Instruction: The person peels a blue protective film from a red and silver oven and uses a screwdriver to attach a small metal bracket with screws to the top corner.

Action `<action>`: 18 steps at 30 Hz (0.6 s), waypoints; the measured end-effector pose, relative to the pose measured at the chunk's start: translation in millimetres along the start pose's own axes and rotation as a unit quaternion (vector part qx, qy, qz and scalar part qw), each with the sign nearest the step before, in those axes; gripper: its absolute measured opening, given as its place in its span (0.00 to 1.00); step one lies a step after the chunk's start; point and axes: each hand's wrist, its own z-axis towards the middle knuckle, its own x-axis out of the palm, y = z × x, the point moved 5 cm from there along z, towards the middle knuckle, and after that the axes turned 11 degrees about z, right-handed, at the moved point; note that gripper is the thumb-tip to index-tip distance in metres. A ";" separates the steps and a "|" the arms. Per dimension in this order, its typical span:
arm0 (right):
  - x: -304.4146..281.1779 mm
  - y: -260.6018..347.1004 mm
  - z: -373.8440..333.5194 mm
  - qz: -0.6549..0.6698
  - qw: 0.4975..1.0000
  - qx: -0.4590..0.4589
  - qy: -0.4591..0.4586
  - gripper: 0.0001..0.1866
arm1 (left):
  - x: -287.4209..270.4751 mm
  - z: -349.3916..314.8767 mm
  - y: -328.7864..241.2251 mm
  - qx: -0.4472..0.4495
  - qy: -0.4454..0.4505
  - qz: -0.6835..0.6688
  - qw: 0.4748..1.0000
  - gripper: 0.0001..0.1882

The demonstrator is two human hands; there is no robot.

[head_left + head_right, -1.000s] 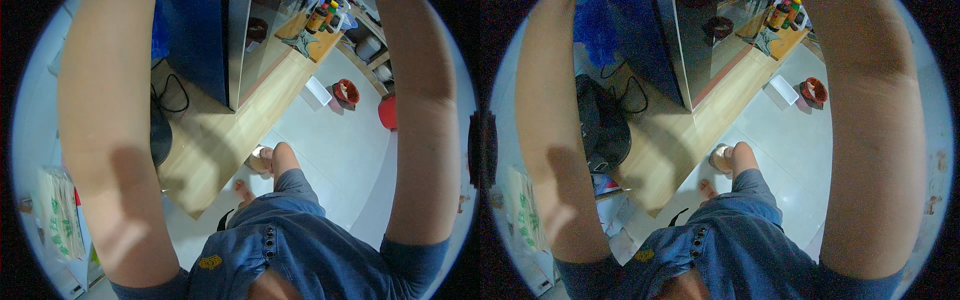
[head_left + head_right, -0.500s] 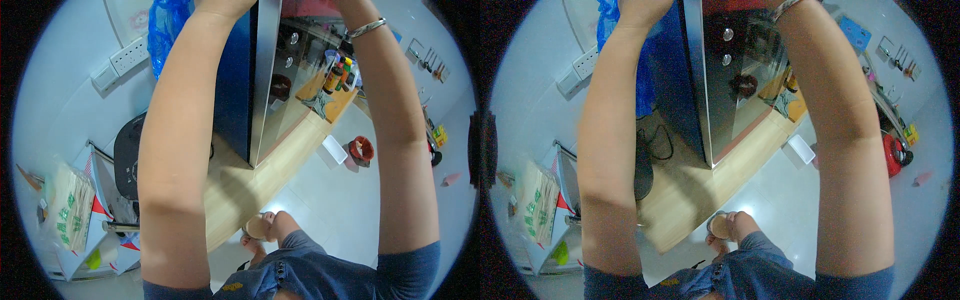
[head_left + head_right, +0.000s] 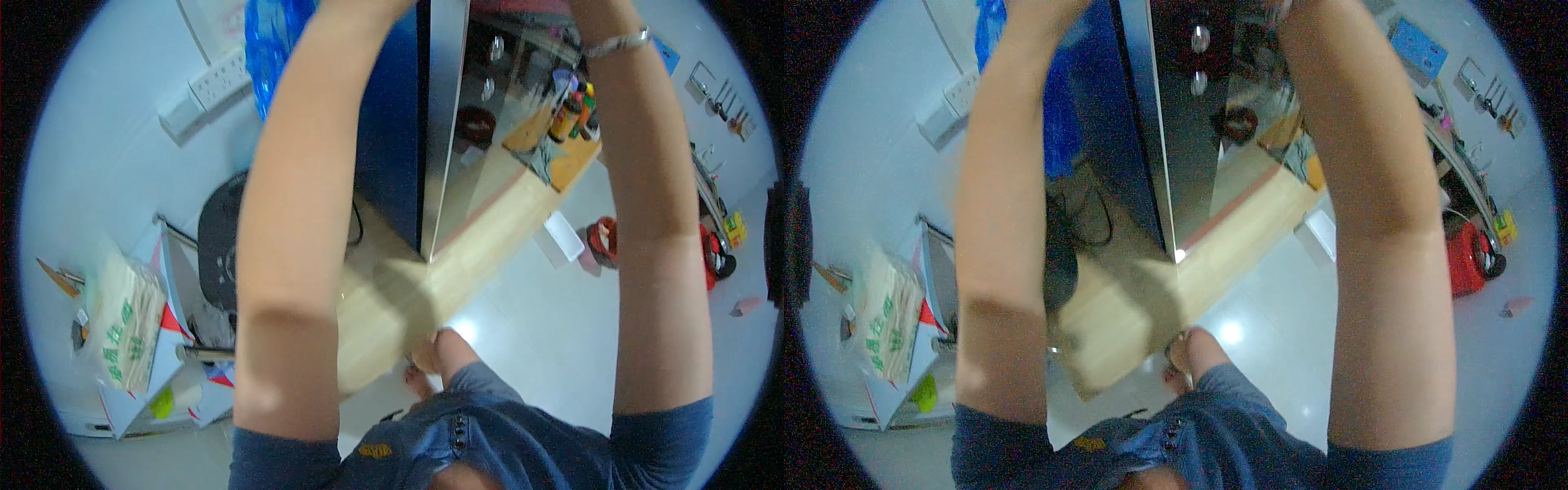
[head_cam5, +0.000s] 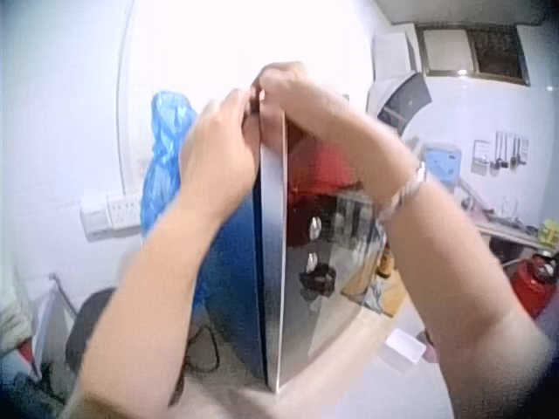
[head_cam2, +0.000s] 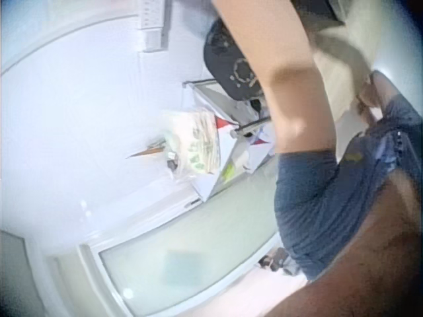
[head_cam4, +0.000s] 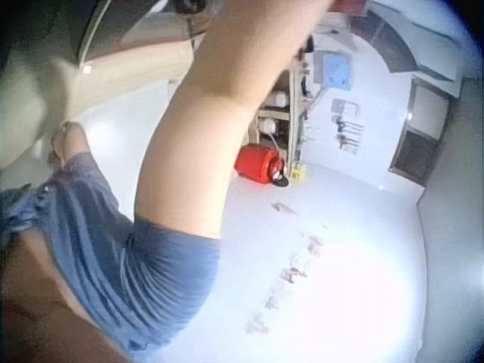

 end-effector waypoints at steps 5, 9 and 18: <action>-67.4 19.6 -4.2 0.517 0.749 0.415 -0.016 0.15 | -14.2 -3.5 -8.8 -0.001 -0.049 -0.025 0.998 0.12; -49.9 21.1 -2.1 0.382 0.849 0.342 -0.131 0.17 | -20.1 -3.3 6.1 -0.027 0.027 -0.087 0.996 0.13; -43.7 -9.8 -21.0 0.625 0.626 0.446 -0.136 0.08 | -12.3 12.9 14.9 -0.148 0.185 -0.224 0.945 0.15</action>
